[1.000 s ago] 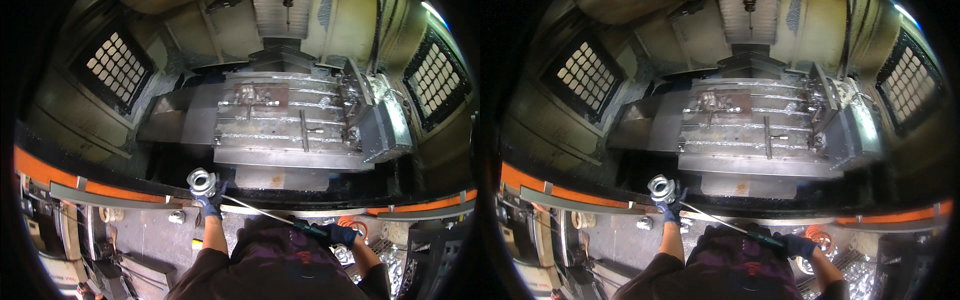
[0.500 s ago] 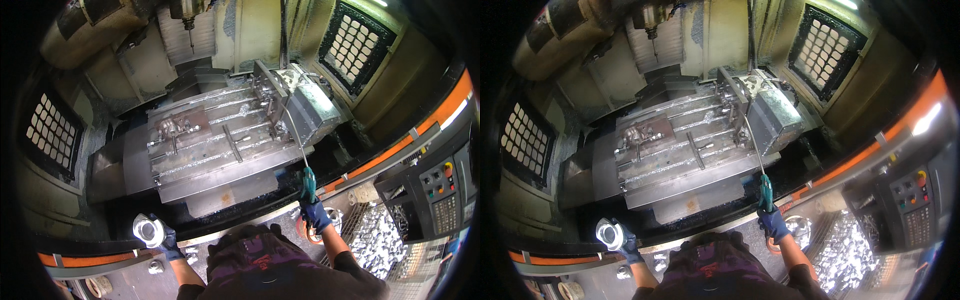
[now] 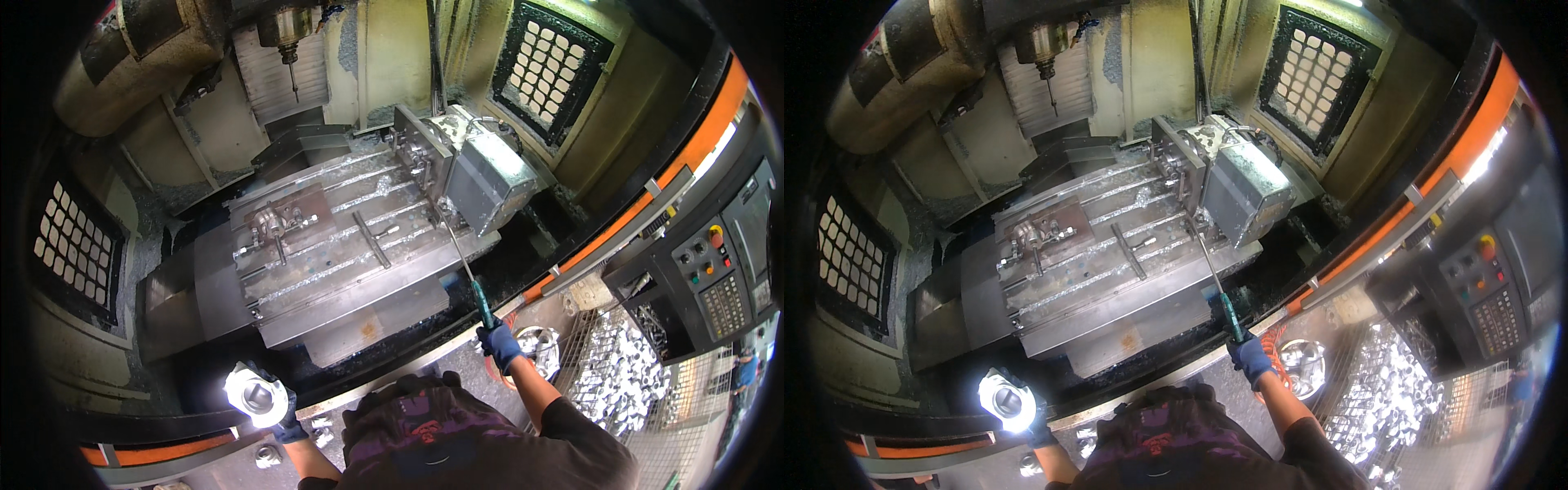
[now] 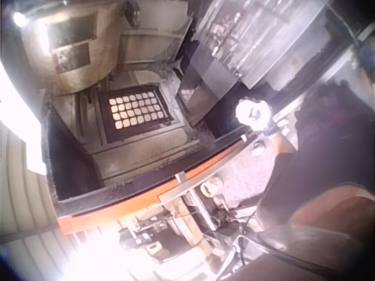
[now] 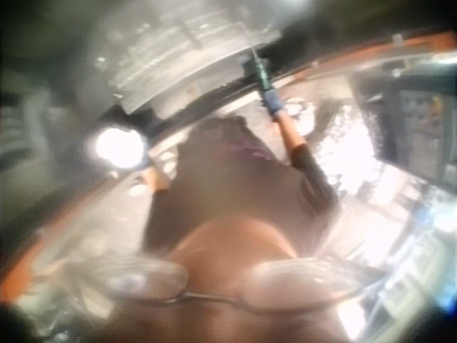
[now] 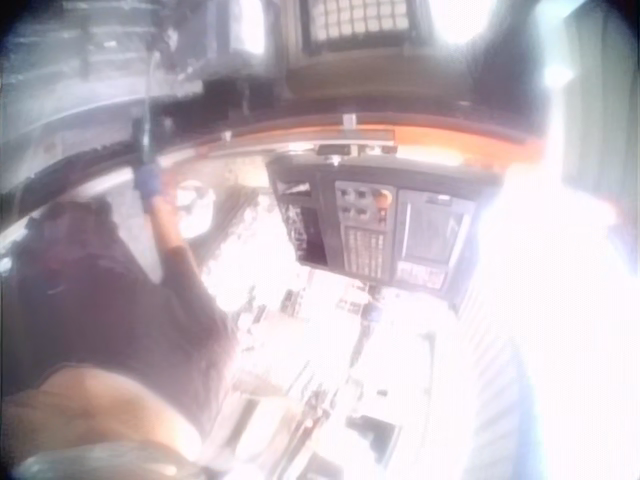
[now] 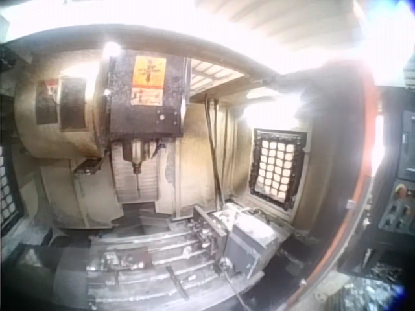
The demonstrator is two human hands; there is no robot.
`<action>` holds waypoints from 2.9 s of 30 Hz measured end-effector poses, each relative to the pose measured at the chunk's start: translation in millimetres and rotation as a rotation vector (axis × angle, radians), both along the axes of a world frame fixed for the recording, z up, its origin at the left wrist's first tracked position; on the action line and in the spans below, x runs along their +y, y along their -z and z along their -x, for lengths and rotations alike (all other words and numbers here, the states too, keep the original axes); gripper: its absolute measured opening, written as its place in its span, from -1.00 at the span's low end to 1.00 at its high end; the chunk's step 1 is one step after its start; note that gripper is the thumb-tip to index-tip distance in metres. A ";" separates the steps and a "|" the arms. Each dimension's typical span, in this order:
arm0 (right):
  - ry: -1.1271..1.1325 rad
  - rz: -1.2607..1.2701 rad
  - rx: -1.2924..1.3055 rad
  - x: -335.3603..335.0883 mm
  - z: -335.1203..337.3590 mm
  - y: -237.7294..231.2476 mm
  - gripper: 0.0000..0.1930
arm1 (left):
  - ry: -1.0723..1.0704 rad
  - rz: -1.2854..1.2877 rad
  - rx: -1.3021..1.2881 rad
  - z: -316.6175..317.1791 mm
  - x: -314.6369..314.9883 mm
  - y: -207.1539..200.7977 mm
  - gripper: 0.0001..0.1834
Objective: The person uses an air nozzle to clean metal shavings from a CNC machine table and a metal component, then places the component into a fixture and secures it using a T-handle wrench and another tool.
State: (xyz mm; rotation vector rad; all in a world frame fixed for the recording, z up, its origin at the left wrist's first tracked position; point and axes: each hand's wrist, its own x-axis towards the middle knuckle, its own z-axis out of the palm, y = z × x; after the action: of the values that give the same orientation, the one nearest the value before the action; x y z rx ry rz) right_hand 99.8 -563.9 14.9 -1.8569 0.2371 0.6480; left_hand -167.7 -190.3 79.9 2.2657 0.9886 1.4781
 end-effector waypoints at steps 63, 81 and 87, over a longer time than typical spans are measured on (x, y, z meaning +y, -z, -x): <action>-0.192 -0.211 -0.263 15.0 -116.7 82.4 -0.60 | 1.237 1.585 -1.319 -143.1 -79.7 -45.3 -0.42; 0.001 0.039 -0.295 87.5 -60.9 24.0 -0.60 | 1.234 1.582 -1.294 -69.7 -6.3 -40.2 -0.44; 0.003 0.009 -0.317 93.6 -59.2 36.3 -0.60 | 1.220 1.589 -1.298 -45.9 5.8 -37.5 -0.45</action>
State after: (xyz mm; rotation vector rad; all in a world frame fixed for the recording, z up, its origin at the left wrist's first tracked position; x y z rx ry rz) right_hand 159.0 -470.2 -21.3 -1.9369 0.0351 0.3432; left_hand -121.8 -184.5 117.4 0.2269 0.0073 0.6301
